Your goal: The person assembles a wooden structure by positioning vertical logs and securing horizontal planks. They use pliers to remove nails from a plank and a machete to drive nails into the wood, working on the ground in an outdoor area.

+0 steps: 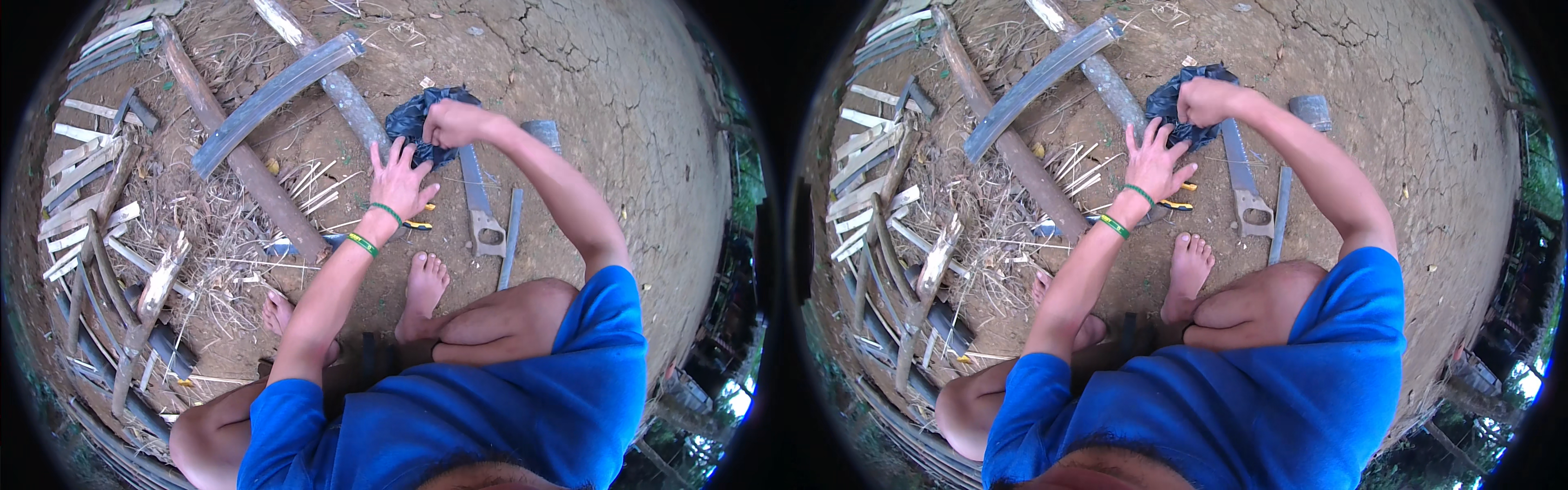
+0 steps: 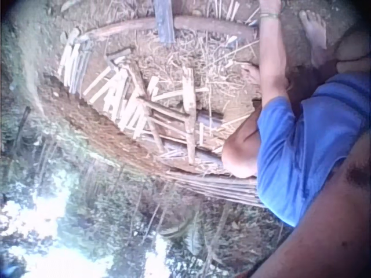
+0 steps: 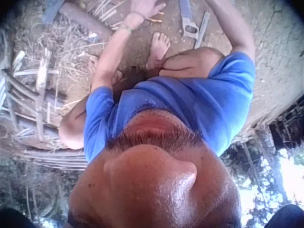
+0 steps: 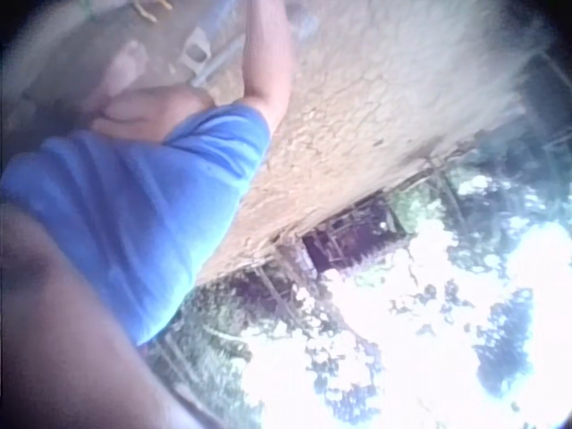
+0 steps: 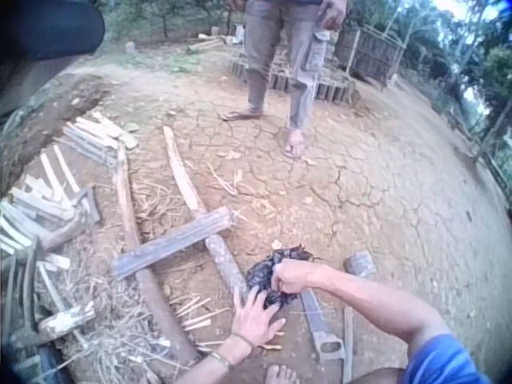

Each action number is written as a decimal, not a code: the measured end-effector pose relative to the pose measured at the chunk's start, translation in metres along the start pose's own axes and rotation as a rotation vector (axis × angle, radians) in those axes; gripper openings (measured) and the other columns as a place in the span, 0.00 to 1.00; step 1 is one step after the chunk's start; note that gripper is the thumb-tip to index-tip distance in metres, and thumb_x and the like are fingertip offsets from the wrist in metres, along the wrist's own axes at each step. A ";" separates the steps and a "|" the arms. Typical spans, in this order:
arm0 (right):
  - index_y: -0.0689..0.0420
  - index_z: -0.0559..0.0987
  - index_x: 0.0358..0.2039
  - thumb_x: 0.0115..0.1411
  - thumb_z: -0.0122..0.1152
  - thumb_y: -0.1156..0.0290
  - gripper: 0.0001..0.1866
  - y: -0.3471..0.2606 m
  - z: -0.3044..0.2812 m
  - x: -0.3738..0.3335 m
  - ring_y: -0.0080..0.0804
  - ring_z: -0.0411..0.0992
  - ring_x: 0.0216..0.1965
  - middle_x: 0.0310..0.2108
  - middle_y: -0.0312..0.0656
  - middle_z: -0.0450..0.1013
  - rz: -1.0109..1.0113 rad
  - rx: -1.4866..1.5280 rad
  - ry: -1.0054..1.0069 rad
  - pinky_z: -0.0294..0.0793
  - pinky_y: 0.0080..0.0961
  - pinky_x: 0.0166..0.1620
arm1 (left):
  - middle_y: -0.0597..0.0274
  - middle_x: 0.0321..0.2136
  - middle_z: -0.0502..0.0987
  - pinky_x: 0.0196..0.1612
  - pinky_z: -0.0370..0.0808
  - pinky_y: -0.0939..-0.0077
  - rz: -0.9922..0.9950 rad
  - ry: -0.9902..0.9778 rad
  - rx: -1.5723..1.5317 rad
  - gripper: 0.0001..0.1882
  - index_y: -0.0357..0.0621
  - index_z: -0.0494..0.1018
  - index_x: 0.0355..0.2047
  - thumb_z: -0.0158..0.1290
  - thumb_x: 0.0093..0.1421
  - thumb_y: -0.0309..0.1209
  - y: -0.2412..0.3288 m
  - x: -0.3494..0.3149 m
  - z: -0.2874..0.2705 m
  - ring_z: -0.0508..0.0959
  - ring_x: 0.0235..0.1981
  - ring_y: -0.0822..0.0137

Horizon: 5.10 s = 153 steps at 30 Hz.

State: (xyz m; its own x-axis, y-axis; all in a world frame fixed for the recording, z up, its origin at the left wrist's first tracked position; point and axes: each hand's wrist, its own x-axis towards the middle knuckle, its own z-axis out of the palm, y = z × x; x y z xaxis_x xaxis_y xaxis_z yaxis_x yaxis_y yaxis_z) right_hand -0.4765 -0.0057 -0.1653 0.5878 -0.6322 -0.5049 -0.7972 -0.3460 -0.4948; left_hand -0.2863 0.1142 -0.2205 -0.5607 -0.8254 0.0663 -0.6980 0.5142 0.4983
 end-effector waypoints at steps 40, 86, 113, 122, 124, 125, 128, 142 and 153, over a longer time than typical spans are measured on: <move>0.59 0.80 0.42 0.56 0.65 0.70 0.14 -0.093 0.193 -0.113 0.44 0.76 0.47 0.47 0.46 0.76 -0.177 0.234 0.389 0.78 0.38 0.48 | 0.57 0.38 0.84 0.40 0.76 0.81 -0.709 1.044 -0.715 0.11 0.32 0.81 0.43 0.63 0.59 0.23 -0.210 -0.113 -0.143 0.79 0.35 0.74; 0.60 0.81 0.47 0.59 0.64 0.72 0.15 -0.392 0.037 0.155 0.47 0.79 0.41 0.40 0.51 0.79 -0.696 -0.326 -0.497 0.77 0.41 0.48 | 0.54 0.30 0.78 0.61 0.65 0.54 -1.626 0.887 0.256 0.10 0.46 0.76 0.34 0.44 0.67 0.31 -0.024 -0.574 -0.076 0.77 0.39 0.51; 0.49 0.44 0.75 0.49 0.55 0.23 0.64 -0.286 0.285 0.045 0.67 0.22 0.73 0.74 0.61 0.26 -0.609 -0.859 -0.485 0.25 0.72 0.67 | 0.53 0.32 0.78 0.62 0.64 0.54 -1.739 0.557 0.323 0.12 0.45 0.72 0.38 0.45 0.61 0.38 -0.032 -0.573 -0.069 0.78 0.41 0.54; 0.39 0.43 0.75 0.50 0.52 0.22 0.60 -0.287 0.275 0.052 0.59 0.26 0.75 0.76 0.52 0.27 -0.526 -0.904 -0.579 0.29 0.68 0.69 | 0.42 0.41 0.74 0.51 0.68 0.49 -1.501 0.438 0.173 0.14 0.36 0.70 0.42 0.44 0.61 0.33 -0.046 -0.575 -0.082 0.72 0.46 0.43; 0.39 0.43 0.75 0.50 0.53 0.22 0.60 -0.295 0.272 0.050 0.56 0.26 0.75 0.76 0.49 0.28 -0.542 -0.903 -0.601 0.30 0.68 0.70 | 0.40 0.41 0.72 0.50 0.67 0.49 -1.498 0.432 0.199 0.14 0.34 0.69 0.41 0.44 0.61 0.33 -0.038 -0.590 -0.074 0.71 0.45 0.41; 0.38 0.42 0.75 0.51 0.54 0.24 0.59 -0.299 0.270 0.050 0.57 0.24 0.75 0.76 0.49 0.26 -0.519 -0.899 -0.620 0.31 0.68 0.69 | 0.39 0.41 0.72 0.50 0.67 0.50 -1.489 0.460 0.211 0.14 0.34 0.69 0.40 0.44 0.61 0.33 -0.036 -0.595 -0.066 0.70 0.45 0.40; 0.40 0.45 0.75 0.55 0.57 0.32 0.55 -0.320 0.260 0.051 0.57 0.28 0.74 0.75 0.50 0.30 -0.411 -0.868 -0.678 0.39 0.66 0.69 | 0.41 0.36 0.69 0.46 0.66 0.49 -1.467 0.496 0.163 0.10 0.35 0.67 0.35 0.43 0.62 0.32 -0.042 -0.587 -0.080 0.69 0.40 0.40; 0.63 0.62 0.64 0.61 0.58 0.60 0.34 -0.406 0.026 0.536 0.60 0.67 0.59 0.58 0.67 0.64 -0.099 -0.367 0.601 0.67 0.47 0.62 | 0.48 0.31 0.70 0.38 0.64 0.54 -1.373 0.581 0.001 0.07 0.37 0.69 0.32 0.46 0.61 0.29 -0.055 -0.576 -0.114 0.69 0.33 0.46; 0.67 0.70 0.48 0.58 0.58 0.64 0.23 -0.385 -0.032 0.587 0.58 0.77 0.49 0.43 0.65 0.77 0.165 -0.628 0.454 0.76 0.49 0.52 | 0.51 0.34 0.73 0.40 0.64 0.55 -1.380 0.498 -0.046 0.05 0.40 0.71 0.34 0.49 0.60 0.29 -0.053 -0.578 -0.113 0.71 0.35 0.48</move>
State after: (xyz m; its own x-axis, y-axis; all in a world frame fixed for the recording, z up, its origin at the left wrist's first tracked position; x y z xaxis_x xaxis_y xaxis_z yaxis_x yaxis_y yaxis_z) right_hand 0.1712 -0.2660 -0.2491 0.4490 -0.8837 -0.1321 -0.8774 -0.4640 0.1219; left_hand 0.1257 0.5379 -0.1874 0.7401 -0.6436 -0.1948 -0.5212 -0.7321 0.4385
